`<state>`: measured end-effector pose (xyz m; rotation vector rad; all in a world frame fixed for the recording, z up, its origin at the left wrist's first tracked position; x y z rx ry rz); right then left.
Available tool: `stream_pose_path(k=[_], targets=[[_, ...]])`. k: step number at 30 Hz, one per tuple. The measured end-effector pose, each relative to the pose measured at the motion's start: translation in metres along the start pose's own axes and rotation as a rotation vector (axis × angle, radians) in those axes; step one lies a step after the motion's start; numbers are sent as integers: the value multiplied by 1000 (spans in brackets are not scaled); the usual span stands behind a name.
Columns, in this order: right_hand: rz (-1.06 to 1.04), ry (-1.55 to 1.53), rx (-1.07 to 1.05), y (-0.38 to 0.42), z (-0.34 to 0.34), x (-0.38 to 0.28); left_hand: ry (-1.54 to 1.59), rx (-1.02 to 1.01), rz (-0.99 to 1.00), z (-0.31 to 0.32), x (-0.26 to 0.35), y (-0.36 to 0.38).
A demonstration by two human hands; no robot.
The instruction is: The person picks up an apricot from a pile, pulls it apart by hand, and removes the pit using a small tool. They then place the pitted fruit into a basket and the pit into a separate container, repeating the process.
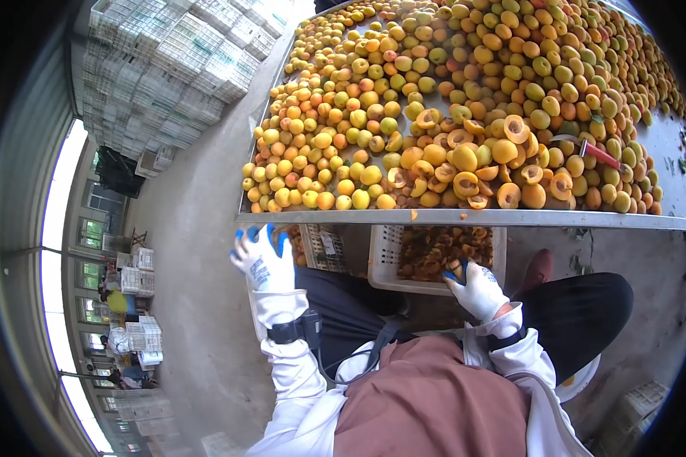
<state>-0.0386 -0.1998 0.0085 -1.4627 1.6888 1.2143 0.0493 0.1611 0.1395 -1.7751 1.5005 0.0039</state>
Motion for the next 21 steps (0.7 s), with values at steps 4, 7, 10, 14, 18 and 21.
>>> stream_pose_path(k=[4, 7, 10, 14, 18, 21], targets=[[-65, 40, -17, -1, 11, 0, 357, -106, 236, -34, 89, -47], [3, 51, -62, 0, 9, -3, 182, -136, 492, -28, 160, -69], [-47, 14, 13, 1, 9, 7, 43, -155, 728, -16, 212, -71], [-16, 6, 12, 1, 7, 8, 88, -242, 737, -12, 224, -73], [-92, -62, 43, 4, 3, 4, 421, -345, 504, -26, 198, -74], [-151, -246, 14, 6, 2, -9, 1638, -414, 196, -21, 169, -50]])
Point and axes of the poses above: each hand's wrist, its own y-axis away from the middle knuckle, its own z-axis out of the palm, x = y × z, the point moved 1 cm from there along -y, towards the middle knuckle, and after that the axes turned 9 degrees about -y, right-handed, at the moved point
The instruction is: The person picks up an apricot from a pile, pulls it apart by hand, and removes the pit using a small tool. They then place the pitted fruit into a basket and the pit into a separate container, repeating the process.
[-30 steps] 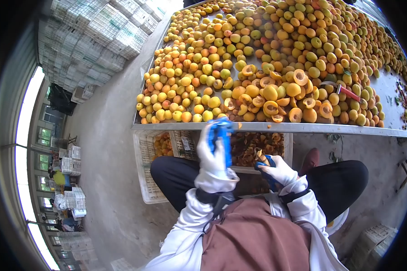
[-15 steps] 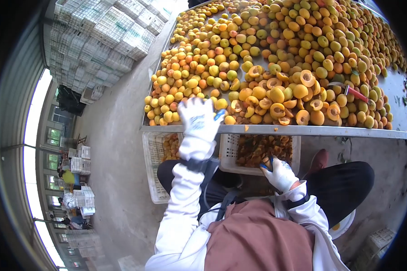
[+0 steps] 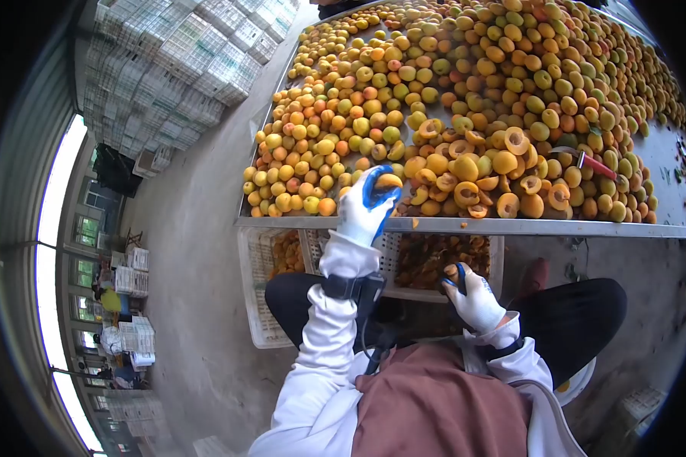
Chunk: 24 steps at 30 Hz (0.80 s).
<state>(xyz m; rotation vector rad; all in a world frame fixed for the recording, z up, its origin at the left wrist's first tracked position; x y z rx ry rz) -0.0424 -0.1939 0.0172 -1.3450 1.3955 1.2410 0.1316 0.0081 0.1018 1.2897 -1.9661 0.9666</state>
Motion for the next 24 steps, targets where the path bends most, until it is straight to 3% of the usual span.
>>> stream_pose_path(k=[1, 2, 5, 7, 8, 11, 12, 16, 24], targets=[[-45, -124, -5, 0, 2, -7, 446, -34, -69, -1, 11, 9], [-87, -248, -11, 1, 2, -16, 633, -73, -196, -3, 23, 24], [-54, -348, -141, 7, -2, -74, 1249, -105, -329, 27, 14, 67], [-132, -365, -152, 4, 2, -83, 1482, -125, -524, 42, 20, 81], [-119, -389, -150, 2, 4, -86, 1630, -166, -505, 51, 20, 85], [-93, -434, -148, -1, 12, -92, 1378, -5, -656, 48, 57, 86], [-59, -435, -155, 0, 14, -93, 1248, 55, -594, 46, 66, 84], [-48, -347, -157, -3, 13, -97, 1210, 57, -491, 44, 66, 86], [-3, -366, -117, -1, 22, -91, 1274, 153, -498, 47, 73, 89]])
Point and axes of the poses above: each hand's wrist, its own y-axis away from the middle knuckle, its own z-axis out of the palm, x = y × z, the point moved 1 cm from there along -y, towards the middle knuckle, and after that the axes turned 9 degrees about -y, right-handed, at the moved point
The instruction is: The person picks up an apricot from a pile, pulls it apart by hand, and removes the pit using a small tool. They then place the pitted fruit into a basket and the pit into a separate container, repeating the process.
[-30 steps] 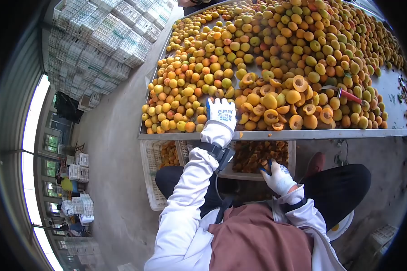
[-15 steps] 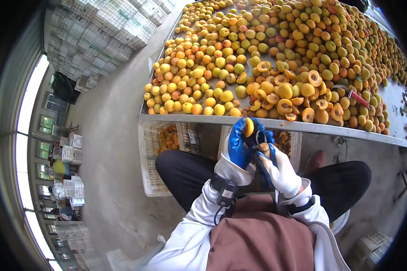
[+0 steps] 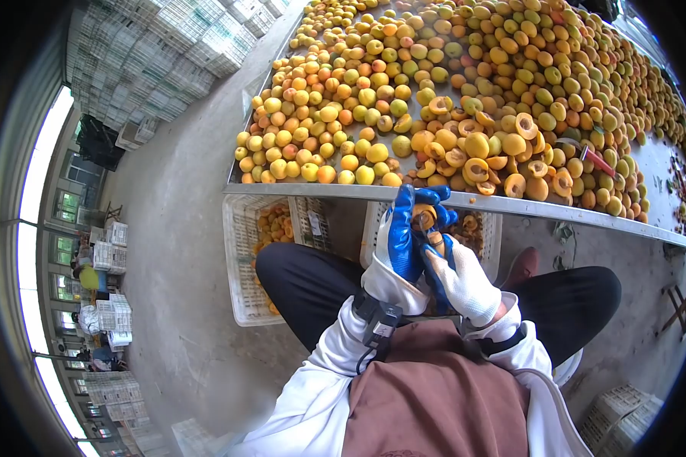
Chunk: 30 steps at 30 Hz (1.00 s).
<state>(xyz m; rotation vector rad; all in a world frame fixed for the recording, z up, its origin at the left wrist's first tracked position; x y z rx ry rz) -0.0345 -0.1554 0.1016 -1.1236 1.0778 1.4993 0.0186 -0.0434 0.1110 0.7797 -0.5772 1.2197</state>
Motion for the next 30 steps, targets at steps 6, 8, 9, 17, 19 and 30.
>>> stream_pose_path(k=[6, 8, 9, 17, 19, 30], targets=[[13, 11, -5, 3, 0, 12, -102, 39, 16, -1, -3, -3], [-34, 34, 7, 4, 0, 22, -126, 47, 27, 1, -5, -1], [-34, 32, 9, 5, -3, 19, -167, 81, -12, 5, -3, 2], [421, -613, -339, 13, -36, 28, -308, 36, -126, 9, -4, 10], [375, -683, -283, 14, -31, 49, -146, -4, -234, 10, -7, 17], [307, -850, -399, 18, -65, 55, 103, -160, -357, 2, -32, -10]])
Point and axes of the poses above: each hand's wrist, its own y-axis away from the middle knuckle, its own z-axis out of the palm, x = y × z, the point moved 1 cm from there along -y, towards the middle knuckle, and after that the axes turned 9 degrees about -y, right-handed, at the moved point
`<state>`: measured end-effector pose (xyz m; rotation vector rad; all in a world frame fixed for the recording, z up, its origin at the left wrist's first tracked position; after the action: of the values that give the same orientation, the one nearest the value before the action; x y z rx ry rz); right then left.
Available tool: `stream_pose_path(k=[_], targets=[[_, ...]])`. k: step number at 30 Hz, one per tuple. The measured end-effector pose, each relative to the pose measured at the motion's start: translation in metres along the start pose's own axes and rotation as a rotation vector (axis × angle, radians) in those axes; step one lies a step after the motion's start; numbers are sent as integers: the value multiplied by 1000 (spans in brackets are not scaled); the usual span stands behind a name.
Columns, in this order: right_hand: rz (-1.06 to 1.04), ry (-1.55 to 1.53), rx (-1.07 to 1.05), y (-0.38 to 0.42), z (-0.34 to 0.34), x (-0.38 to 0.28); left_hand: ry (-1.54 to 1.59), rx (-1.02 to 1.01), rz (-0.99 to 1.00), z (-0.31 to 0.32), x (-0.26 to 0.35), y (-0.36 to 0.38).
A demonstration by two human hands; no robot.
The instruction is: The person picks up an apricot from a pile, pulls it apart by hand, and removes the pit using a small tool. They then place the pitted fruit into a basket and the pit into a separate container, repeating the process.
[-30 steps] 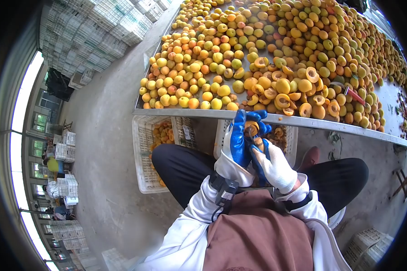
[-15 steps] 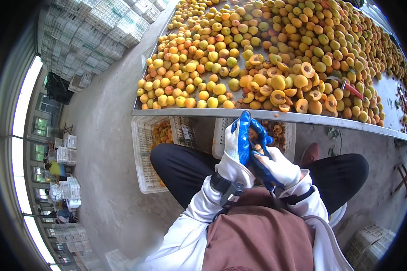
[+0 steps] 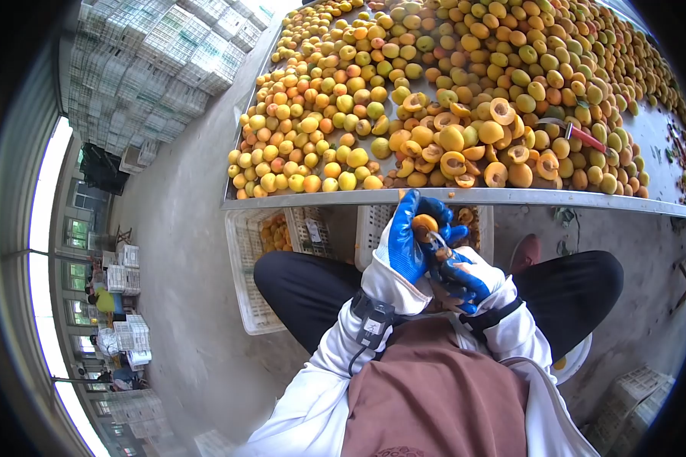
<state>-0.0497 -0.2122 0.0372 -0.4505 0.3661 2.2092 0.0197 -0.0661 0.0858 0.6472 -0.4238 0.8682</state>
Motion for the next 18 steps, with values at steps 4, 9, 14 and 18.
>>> stream_pose_path(k=[4, 9, 14, 18], targets=[[-24, 87, 230, 0, 14, -8, -159, 79, 47, 0, 3, -1], [-57, 134, 270, 1, 16, -7, -359, 60, 114, -3, 2, 2], [-49, 358, 243, -6, 11, 1, -478, 124, 157, 13, 2, 10], [48, 281, 147, -2, -2, 5, -429, 100, 96, 14, -3, 16]])
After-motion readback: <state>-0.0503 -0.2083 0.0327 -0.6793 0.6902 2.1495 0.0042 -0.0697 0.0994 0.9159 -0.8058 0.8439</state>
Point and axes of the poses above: each hand's wrist, its own y-axis away from the middle knuckle, its own z-axis out of the palm, x = y × z, the point moved 1 cm from there along -y, towards the middle knuckle, and after that the axes turned 9 degrees about -y, right-handed, at the moved point
